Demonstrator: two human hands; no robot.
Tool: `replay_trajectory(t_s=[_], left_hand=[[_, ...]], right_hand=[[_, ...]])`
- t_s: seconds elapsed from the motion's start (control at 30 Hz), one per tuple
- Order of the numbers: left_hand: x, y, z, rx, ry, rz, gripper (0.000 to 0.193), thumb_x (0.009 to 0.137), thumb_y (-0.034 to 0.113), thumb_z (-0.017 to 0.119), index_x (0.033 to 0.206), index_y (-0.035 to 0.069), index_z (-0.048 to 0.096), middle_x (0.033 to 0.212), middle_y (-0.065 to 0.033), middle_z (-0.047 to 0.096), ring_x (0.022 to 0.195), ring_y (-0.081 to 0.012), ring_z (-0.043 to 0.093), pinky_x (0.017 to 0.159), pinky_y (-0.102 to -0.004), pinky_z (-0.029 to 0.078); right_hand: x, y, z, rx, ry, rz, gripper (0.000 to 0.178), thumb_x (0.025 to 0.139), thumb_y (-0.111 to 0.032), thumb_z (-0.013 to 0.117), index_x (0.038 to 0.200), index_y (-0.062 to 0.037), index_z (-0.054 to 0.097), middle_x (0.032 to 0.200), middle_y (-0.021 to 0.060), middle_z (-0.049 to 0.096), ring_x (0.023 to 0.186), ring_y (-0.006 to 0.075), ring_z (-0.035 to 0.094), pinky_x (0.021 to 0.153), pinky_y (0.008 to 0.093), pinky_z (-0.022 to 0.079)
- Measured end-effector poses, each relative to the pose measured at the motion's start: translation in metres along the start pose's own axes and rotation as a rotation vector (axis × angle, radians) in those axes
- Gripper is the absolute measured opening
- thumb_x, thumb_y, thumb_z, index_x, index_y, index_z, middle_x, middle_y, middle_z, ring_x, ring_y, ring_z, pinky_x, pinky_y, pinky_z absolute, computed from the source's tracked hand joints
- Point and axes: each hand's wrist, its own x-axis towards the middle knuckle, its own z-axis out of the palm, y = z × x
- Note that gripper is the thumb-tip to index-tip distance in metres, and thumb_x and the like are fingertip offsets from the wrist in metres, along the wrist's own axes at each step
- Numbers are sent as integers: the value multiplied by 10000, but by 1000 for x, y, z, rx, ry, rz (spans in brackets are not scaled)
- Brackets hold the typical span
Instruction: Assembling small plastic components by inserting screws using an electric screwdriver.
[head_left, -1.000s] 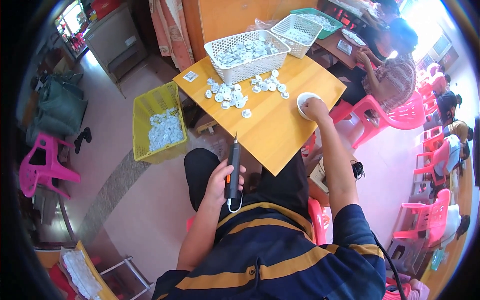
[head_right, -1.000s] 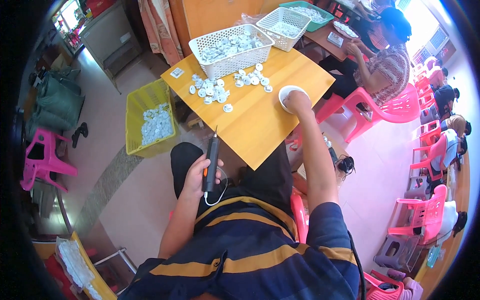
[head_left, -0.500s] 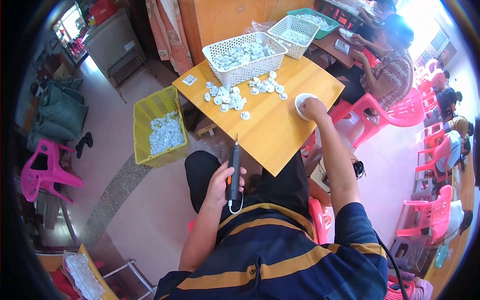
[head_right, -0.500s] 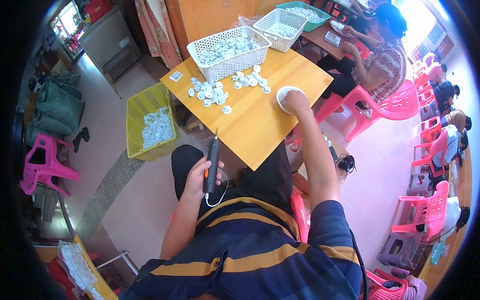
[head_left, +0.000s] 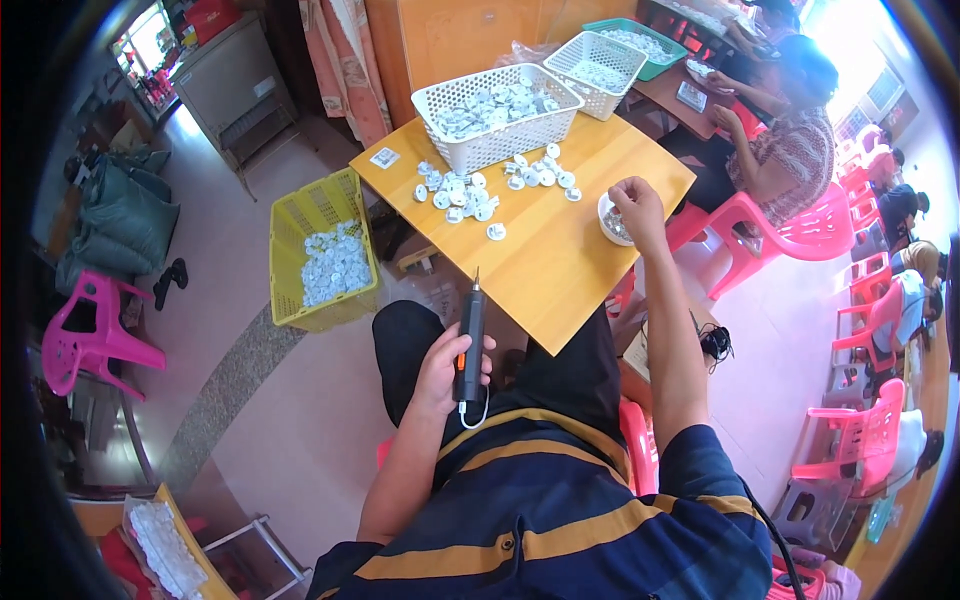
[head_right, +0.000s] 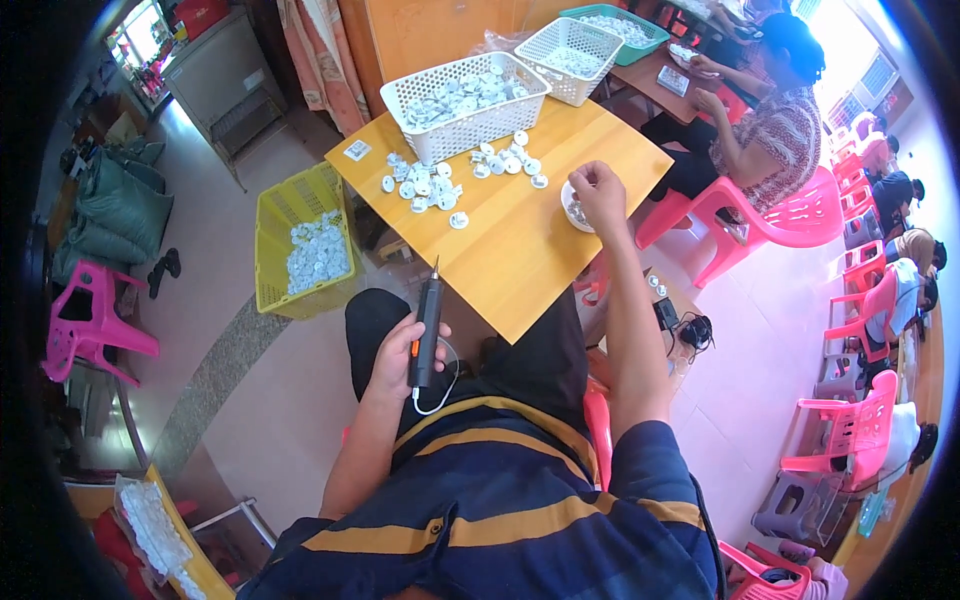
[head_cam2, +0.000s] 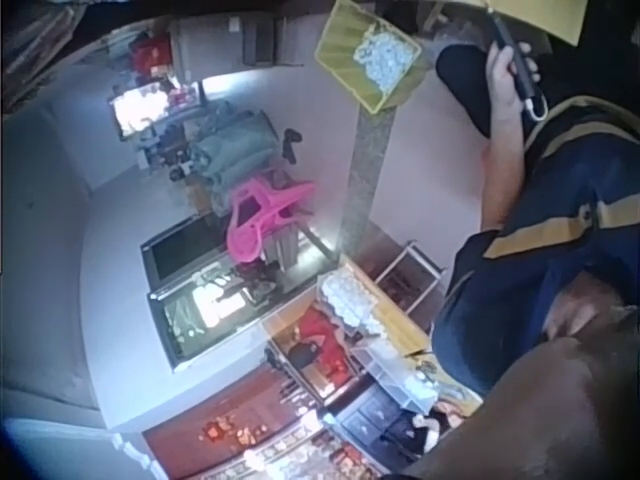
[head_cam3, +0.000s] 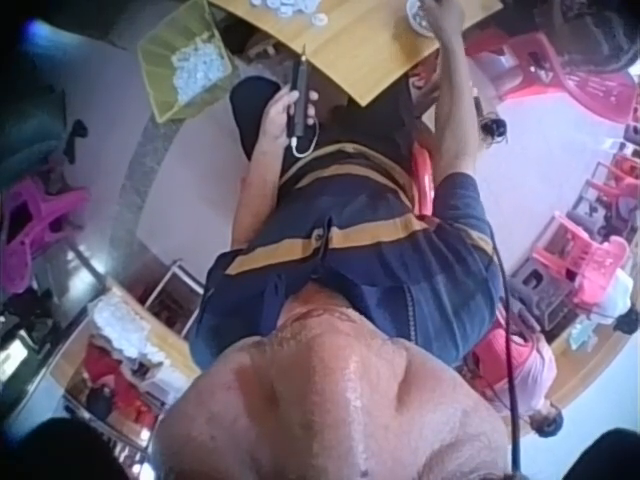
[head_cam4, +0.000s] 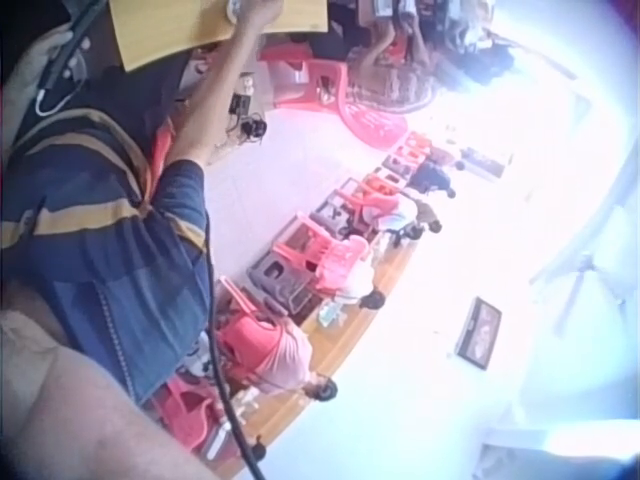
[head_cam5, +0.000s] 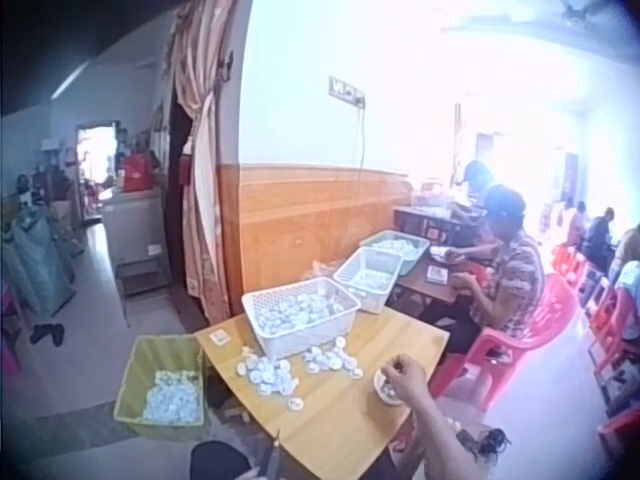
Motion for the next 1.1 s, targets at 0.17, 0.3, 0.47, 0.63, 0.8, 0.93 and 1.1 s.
replay_trajectory(t_s=[0.17,0.3,0.47,0.63,0.8,0.93,1.1], left_hand=[[-3,1,0,-13,1,4,393,1000,153,492,1367,20,452,1029,-139,662,739,-198,673,617,-329,597],[-2,0,2,8,-8,10,399,997,148,491,1371,13,449,1028,-141,659,738,-197,676,618,-321,597],[-4,0,3,25,0,10,398,996,143,489,1369,10,452,1034,-142,657,735,-193,677,617,-316,597],[-2,-1,5,95,-50,34,384,991,144,499,1348,9,464,1037,-130,653,734,-175,676,618,-308,597],[-4,0,8,112,-54,28,380,983,136,517,1339,15,464,1040,-120,654,735,-161,673,613,-294,591],[-5,1,11,157,-53,18,389,981,128,522,1350,22,457,1043,-112,655,736,-153,670,613,-286,587],[-5,-1,10,187,-47,15,406,979,129,524,1365,28,453,1042,-105,657,736,-148,666,614,-282,581]], right_hand=[[-49,-25,42,525,-161,46,100,918,-126,724,996,-76,687,839,-22,667,681,84,629,573,247,481],[-84,-17,81,512,-311,132,142,928,-108,706,1062,-72,674,857,-4,685,689,71,613,600,222,474],[-121,-31,113,685,-466,262,118,947,-84,692,1058,-50,672,831,15,685,676,81,615,608,218,489],[-124,-34,121,834,-503,285,102,942,-33,679,1039,-5,658,824,63,679,671,120,616,614,233,505],[-126,-48,121,842,-526,341,111,936,-14,673,1043,7,652,814,70,672,676,136,618,608,247,504],[-124,-42,124,879,-567,335,119,938,-26,670,1051,8,656,811,66,675,671,129,617,607,244,505],[-124,-42,125,904,-585,338,117,936,-33,666,1048,2,663,808,58,679,662,118,613,604,239,502]])
